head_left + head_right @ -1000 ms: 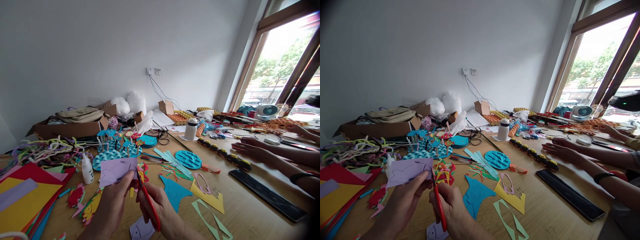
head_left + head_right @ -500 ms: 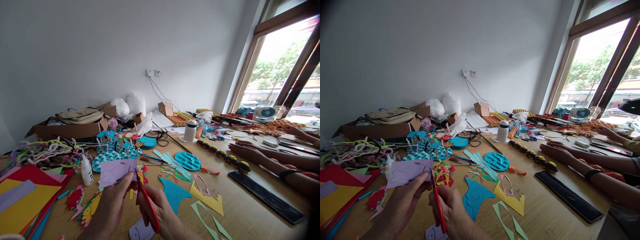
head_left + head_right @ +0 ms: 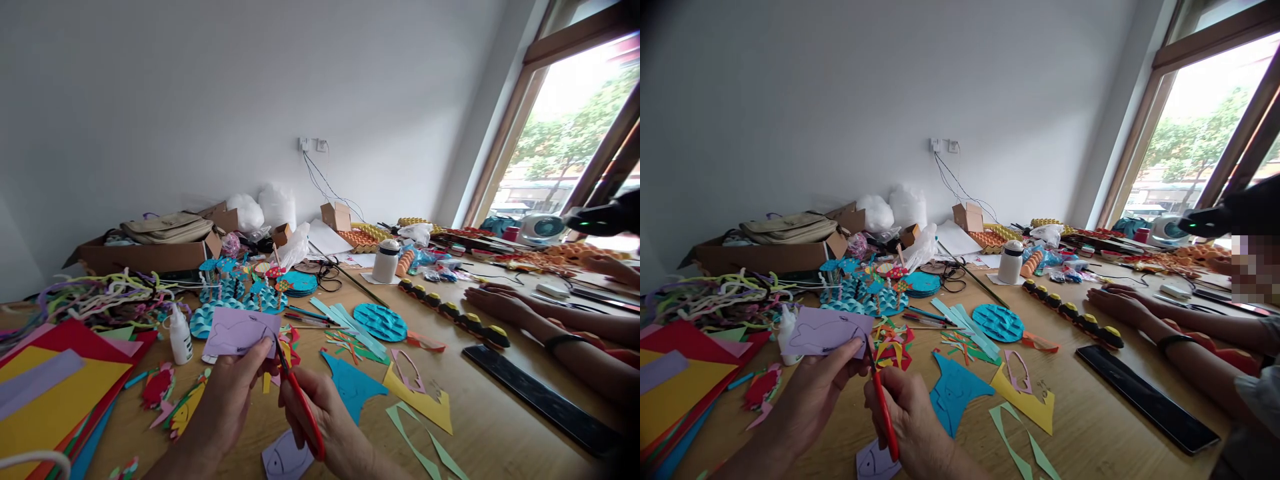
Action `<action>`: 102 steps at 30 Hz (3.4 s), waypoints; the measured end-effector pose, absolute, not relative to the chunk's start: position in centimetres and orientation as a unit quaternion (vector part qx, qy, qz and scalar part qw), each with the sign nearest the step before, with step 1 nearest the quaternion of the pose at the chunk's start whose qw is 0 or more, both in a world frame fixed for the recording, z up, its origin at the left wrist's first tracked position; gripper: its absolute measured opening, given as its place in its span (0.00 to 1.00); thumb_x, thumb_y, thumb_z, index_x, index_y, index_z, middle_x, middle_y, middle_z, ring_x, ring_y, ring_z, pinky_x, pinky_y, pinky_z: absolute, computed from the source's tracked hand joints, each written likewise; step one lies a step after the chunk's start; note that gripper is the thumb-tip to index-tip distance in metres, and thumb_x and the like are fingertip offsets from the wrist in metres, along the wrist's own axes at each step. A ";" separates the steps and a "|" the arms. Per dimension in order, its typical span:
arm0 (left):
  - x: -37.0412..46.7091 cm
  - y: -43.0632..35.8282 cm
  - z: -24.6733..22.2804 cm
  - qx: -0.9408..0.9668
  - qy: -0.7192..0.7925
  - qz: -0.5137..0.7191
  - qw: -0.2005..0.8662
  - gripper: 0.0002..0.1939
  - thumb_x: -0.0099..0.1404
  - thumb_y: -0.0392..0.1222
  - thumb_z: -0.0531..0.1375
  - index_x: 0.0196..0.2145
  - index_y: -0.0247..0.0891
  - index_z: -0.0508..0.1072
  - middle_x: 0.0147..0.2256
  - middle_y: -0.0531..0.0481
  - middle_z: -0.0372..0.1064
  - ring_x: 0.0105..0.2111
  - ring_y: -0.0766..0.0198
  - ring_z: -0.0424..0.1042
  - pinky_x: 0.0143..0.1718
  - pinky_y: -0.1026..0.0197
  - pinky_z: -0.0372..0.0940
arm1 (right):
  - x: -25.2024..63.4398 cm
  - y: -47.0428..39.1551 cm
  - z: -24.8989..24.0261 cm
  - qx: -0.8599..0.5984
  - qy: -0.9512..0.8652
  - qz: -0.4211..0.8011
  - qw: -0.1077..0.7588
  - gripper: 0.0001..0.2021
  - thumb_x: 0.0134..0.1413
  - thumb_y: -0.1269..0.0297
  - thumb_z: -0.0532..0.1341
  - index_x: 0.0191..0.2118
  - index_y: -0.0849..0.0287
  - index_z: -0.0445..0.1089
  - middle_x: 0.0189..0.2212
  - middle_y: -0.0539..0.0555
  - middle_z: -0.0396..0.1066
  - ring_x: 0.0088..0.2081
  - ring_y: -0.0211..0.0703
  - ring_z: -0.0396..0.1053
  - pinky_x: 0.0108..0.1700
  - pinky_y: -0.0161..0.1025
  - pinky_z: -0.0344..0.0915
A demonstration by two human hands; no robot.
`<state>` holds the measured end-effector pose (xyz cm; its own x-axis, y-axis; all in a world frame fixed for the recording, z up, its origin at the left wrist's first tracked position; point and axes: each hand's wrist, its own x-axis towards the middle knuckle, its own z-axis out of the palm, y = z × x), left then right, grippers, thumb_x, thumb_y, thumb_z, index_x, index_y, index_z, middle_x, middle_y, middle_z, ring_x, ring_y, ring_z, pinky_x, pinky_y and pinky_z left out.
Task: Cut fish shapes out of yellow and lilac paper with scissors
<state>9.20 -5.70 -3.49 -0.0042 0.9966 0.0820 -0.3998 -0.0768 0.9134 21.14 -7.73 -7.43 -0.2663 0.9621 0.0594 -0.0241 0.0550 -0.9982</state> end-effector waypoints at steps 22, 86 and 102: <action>9.3 -6.0 -3.6 0.420 0.356 0.598 0.583 0.05 0.50 0.39 0.64 0.21 0.38 0.71 0.20 0.57 0.69 0.21 0.67 0.65 0.24 0.65 0.63 | 21.3 -7.8 -7.5 -0.397 -0.590 0.543 0.446 0.26 0.49 0.38 0.52 0.23 0.60 0.58 0.13 0.43 0.52 0.14 0.28 0.51 0.15 0.26 0.49; 6.9 -4.7 -3.7 0.536 0.387 0.515 0.546 0.05 0.56 0.41 0.60 0.28 0.40 0.76 0.31 0.53 0.73 0.35 0.60 0.68 0.40 0.61 0.63 | 21.6 -7.6 -7.9 -0.388 -0.604 0.548 0.429 0.18 0.52 0.50 0.54 0.22 0.60 0.57 0.12 0.43 0.52 0.14 0.29 0.51 0.14 0.26 0.48; 6.8 -4.9 -3.4 0.516 0.379 0.518 0.567 0.04 0.55 0.40 0.62 0.24 0.41 0.74 0.26 0.56 0.72 0.32 0.62 0.68 0.36 0.63 0.65 | 21.9 -7.6 -7.9 -0.402 -0.625 0.521 0.420 0.22 0.51 0.43 0.53 0.22 0.59 0.56 0.16 0.43 0.46 0.17 0.29 0.46 0.18 0.30 0.42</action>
<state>6.77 -4.90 -3.42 0.1752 0.9789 0.1055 -0.1962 -0.0703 0.9780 21.90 -7.55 -7.89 -0.3239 0.9401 0.1064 0.0646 0.1342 -0.9889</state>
